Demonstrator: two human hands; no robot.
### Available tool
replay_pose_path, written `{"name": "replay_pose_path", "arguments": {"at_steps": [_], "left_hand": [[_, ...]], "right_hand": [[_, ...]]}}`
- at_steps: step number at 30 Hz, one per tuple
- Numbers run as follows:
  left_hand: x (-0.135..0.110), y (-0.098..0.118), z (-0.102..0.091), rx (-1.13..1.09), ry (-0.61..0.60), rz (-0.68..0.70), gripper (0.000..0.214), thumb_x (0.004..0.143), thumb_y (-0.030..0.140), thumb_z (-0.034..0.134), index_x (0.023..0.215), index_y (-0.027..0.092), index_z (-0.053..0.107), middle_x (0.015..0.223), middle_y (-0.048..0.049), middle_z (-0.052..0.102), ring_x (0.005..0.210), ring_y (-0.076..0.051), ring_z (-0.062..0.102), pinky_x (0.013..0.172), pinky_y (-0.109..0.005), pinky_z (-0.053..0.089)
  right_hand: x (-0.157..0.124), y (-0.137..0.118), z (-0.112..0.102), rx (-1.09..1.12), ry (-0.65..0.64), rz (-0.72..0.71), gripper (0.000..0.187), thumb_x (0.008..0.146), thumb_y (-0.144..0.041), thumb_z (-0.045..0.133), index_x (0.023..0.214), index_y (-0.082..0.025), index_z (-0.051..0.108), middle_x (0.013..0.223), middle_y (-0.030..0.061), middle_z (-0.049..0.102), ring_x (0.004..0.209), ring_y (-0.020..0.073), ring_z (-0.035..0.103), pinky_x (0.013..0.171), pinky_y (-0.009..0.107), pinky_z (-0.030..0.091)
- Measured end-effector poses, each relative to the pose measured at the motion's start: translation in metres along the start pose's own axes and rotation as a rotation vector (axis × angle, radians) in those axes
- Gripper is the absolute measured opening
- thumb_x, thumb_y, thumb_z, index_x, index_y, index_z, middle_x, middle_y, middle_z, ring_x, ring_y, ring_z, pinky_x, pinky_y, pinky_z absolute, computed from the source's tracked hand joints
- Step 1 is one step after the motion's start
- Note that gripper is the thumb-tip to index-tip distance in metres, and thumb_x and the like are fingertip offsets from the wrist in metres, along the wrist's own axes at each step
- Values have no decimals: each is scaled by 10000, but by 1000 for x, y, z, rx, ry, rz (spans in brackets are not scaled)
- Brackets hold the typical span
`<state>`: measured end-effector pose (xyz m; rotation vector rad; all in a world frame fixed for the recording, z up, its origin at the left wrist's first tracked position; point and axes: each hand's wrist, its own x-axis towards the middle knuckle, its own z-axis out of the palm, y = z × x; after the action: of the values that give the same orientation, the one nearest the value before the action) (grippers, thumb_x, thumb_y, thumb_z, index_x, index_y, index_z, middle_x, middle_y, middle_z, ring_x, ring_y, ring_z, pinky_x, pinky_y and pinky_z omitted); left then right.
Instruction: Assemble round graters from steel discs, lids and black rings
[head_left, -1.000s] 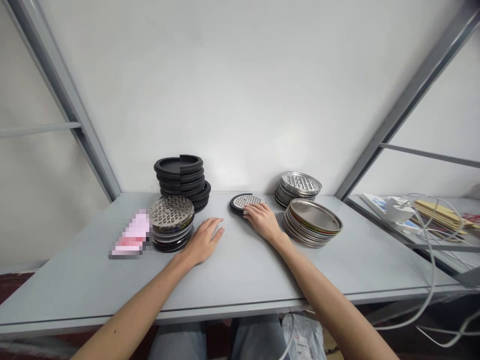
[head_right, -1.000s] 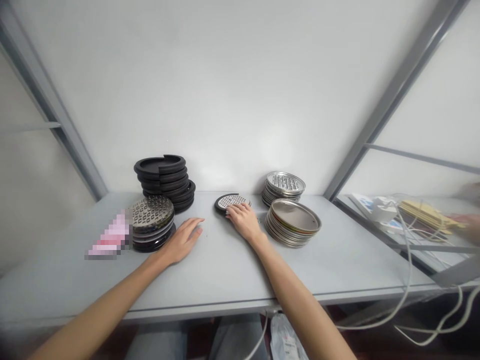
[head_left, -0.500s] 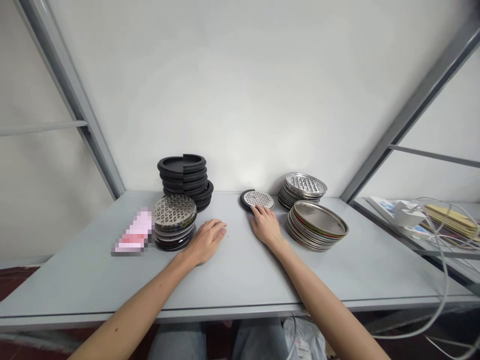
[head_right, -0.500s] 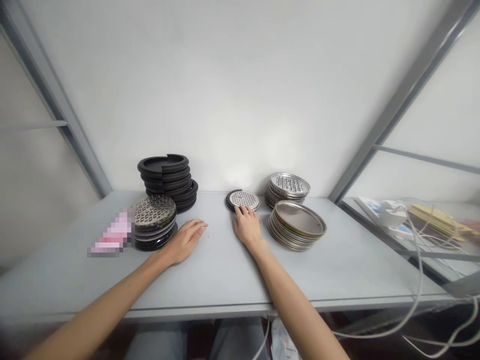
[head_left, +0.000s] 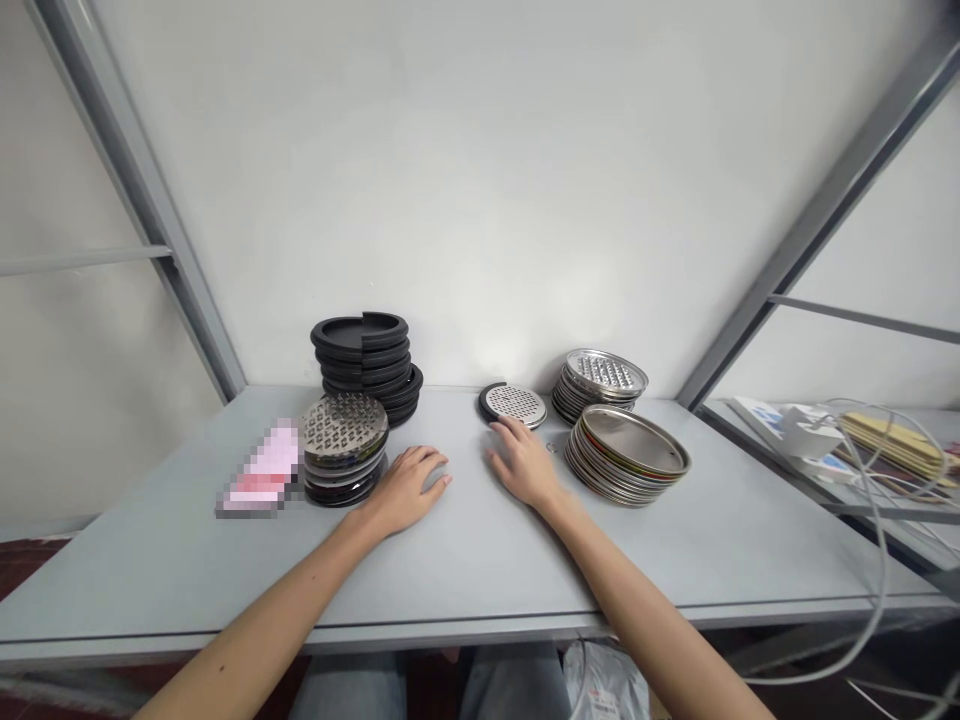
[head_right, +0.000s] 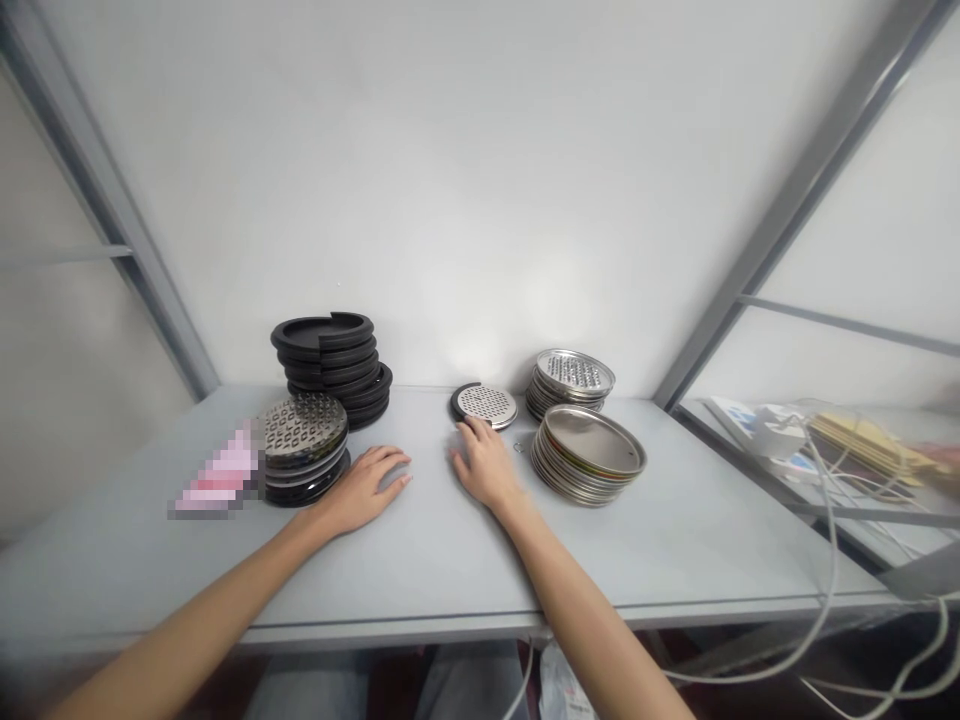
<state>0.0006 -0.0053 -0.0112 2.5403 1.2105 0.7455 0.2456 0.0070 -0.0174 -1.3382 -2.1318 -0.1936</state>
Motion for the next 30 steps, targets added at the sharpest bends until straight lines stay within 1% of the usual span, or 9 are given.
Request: {"name": "replay_pose_path", "arguments": {"at_steps": [2,3,7,10,13,16,18,21,30], "left_hand": [[0,-1,1,-7,6,0,303,918,362,467,1144,206,597,1143,-80,594,1108,-245,515,1010,-422,399],[0,-1,1,-10,8,0,302,917,362,468,1145,210,597,1141,-78,596,1109,-244,517,1010,-421,400],[-1,1,1,-4,13,-13,354,902,404,491,1170,196,590,1210,-98,574,1161,-257,497,1036,-430,384],[-1,1,0,4,8,-45,418,941,429,405,1223,167,570,1326,-127,512,1255,-262,440,1079,-434,337],[-1,0,-2,5,-6,-60,462,974,423,310,1264,153,548,1388,-139,470,1310,-257,394,1101,-437,298],[-2,-2,-2,32,-63,-82,481,968,446,319,1283,154,534,1409,-136,455,1336,-262,367,1107,-445,276],[-3,-3,-1,51,-96,-86,480,967,456,322,1288,166,530,1418,-126,449,1346,-255,355,1109,-441,268],[-3,-4,0,55,-99,-83,480,966,466,324,1287,174,531,1421,-123,446,1349,-251,351,1106,-437,268],[-3,-4,0,81,-122,-86,503,963,483,320,1309,176,516,1433,-130,427,1357,-256,335,1109,-430,263]], "right_hand": [[-5,-5,-7,125,-60,-69,336,882,-300,485,1178,-169,578,1263,133,566,1193,252,508,1015,425,415],[-7,-6,-10,180,-77,-77,299,887,-299,482,1136,-185,601,1217,116,599,1154,239,539,996,412,433],[-12,-3,-15,269,-77,34,248,894,-300,475,1056,-198,633,1071,89,671,1021,226,613,912,388,477],[-12,2,-11,264,-131,52,243,882,-300,490,1035,-191,644,1046,90,678,991,230,620,891,385,482],[-12,4,-6,262,-144,24,241,863,-297,514,1025,-186,653,1076,98,665,1020,230,606,924,389,467],[-13,4,-3,245,-117,18,301,842,-321,549,1095,-183,635,1178,114,625,1097,242,575,966,408,443],[-13,4,-3,233,-131,21,340,833,-335,566,1129,-177,621,1208,125,610,1125,251,563,979,418,436],[-14,4,-3,226,-165,21,341,834,-337,569,1128,-173,621,1207,134,608,1125,257,565,979,425,438],[-13,4,-4,224,-183,28,345,847,-346,555,1133,-164,615,1213,138,599,1135,255,555,989,420,430]]}}
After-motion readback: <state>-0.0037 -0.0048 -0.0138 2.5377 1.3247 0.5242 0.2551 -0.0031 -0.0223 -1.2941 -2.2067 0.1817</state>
